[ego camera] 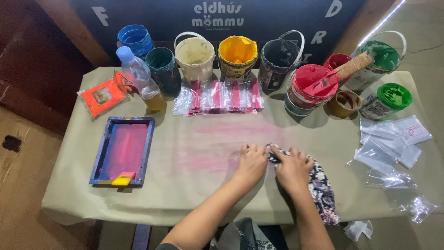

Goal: The person wipes a table surface and a blue paint tray using a patterned cloth. They then place a clear plastic sheet on the table and use a wooden stick to spread pink paint inside the tray.

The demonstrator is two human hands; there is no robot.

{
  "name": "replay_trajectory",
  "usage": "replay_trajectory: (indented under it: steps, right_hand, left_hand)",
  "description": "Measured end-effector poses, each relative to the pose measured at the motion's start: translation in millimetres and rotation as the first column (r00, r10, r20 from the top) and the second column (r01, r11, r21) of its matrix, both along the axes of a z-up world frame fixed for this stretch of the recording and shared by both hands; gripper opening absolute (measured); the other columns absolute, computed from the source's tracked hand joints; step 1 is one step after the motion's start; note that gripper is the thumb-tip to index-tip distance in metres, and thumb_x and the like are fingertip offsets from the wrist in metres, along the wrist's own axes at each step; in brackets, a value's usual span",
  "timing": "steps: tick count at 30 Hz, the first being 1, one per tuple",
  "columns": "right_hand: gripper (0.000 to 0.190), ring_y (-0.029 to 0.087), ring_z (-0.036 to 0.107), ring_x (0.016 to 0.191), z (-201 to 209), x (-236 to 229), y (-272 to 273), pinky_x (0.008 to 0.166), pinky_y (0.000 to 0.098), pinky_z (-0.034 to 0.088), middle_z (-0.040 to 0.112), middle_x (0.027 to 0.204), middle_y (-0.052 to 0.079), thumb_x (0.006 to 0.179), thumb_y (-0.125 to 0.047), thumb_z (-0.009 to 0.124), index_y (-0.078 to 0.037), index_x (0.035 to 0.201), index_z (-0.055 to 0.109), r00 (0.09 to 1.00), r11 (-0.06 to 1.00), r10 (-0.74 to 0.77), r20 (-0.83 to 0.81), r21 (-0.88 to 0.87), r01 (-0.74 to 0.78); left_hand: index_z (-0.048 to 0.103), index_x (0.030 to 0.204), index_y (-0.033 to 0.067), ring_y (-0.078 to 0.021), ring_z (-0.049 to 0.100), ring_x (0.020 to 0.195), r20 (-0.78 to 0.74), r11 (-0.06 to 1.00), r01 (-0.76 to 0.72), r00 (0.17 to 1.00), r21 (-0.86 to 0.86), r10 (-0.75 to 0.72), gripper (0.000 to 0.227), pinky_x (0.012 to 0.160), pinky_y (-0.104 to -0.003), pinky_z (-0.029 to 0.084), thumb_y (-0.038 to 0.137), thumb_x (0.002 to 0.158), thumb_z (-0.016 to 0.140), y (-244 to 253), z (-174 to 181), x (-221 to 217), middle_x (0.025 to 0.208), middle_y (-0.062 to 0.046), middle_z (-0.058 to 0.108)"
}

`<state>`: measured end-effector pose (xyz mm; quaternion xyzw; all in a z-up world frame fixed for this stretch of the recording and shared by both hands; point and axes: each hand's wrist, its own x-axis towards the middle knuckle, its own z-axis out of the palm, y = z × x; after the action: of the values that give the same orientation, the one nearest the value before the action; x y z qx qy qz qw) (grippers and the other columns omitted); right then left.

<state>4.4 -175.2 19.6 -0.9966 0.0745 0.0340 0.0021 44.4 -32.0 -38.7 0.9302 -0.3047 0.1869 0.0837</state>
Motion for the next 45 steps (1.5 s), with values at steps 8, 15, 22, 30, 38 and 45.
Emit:
replay_trajectory:
  steps: [8, 15, 22, 30, 38, 45]
  right_hand:
    - [0.065, 0.028, 0.056, 0.112, -10.5, -4.7, 5.7, 0.106, 0.0531, 0.036, 0.059, 0.118, 0.005, 0.090, -0.014, 0.051, -0.047, 0.145, 0.056, 0.998, 0.998, -0.049, 0.029, -0.041, 0.050]
    - [0.067, 0.025, 0.053, 0.113, -13.8, -15.6, 37.2, 0.110, 0.0562, 0.033, 0.056, 0.119, 0.002, 0.090, -0.012, 0.052, -0.047, 0.147, 0.051, 0.998, 0.998, 0.063, -0.016, 0.013, -0.063]
    - [0.093, 0.029, 0.039, 0.134, 19.7, -32.4, 102.9, 0.112, 0.0487, 0.024, 0.041, 0.151, 0.008, 0.081, 0.003, 0.054, -0.042, 0.160, 0.030, 0.951, 0.983, 0.170, -0.257, 0.118, -0.144]
    - [0.078, 0.034, 0.050, 0.115, -44.3, -54.8, 151.4, 0.098, 0.0504, 0.033, 0.057, 0.133, 0.013, 0.076, -0.001, 0.059, -0.026, 0.149, 0.054, 0.825, 0.810, 0.547, 0.138, 0.162, -0.564]
    - [0.039, 0.034, 0.058, 0.115, -44.1, -40.2, 97.2, 0.100, 0.0474, 0.044, 0.066, 0.121, 0.015, 0.075, 0.003, 0.058, -0.014, 0.102, 0.080, 0.902, 0.613, 0.291, 0.319, 0.662, -0.432]
    - [0.049, 0.035, 0.056, 0.121, -26.6, -37.1, -31.2, 0.115, 0.0448, 0.037, 0.064, 0.122, 0.019, 0.073, 0.007, 0.047, -0.009, 0.107, 0.078, 0.860, 0.790, -0.165, 0.483, 0.587, -0.178]
  left_hand:
    - [0.067, 0.134, 0.0251, -0.0242, 0.055, 0.104, -0.134, 0.998, -0.059, 0.989, -0.013, 0.057, 0.044, 0.098, -0.053, 0.034, 0.018, 0.091, 0.061, 7.0, 26.3, -12.5, 0.109, -0.004, 0.062]
    - [0.065, 0.136, 0.0263, -0.0270, 0.054, 0.111, -0.287, 0.995, -0.095, 0.952, 0.035, 0.101, 0.045, 0.104, -0.058, 0.023, 0.015, 0.093, 0.057, 46.8, 39.6, -26.5, 0.110, -0.006, 0.062]
    - [0.059, 0.139, 0.0405, -0.0305, 0.053, 0.114, -0.174, 0.967, -0.219, 0.955, 0.130, 0.240, 0.060, 0.102, -0.057, 0.027, 0.018, 0.083, 0.057, 116.4, 16.4, -54.5, 0.124, -0.007, 0.060]
    - [0.070, 0.116, 0.0442, -0.0263, 0.054, 0.103, -0.187, 0.886, -0.404, 0.875, 0.229, 0.447, 0.043, 0.097, -0.054, 0.032, 0.027, 0.077, 0.066, 181.5, 47.3, -98.4, 0.103, 0.002, 0.060]
    - [0.076, 0.102, 0.0349, -0.0295, 0.052, 0.104, -0.371, 0.945, -0.319, 0.888, -0.072, 0.272, 0.025, 0.098, -0.057, 0.030, 0.027, 0.081, 0.064, 175.8, 53.9, -101.7, 0.109, 0.001, 0.060]
    - [0.077, 0.105, 0.0272, -0.0299, 0.054, 0.106, -0.279, 0.946, -0.141, 0.959, -0.292, 0.056, 0.029, 0.097, -0.060, 0.033, 0.015, 0.082, 0.065, 137.9, 48.4, -93.2, 0.111, -0.001, 0.063]
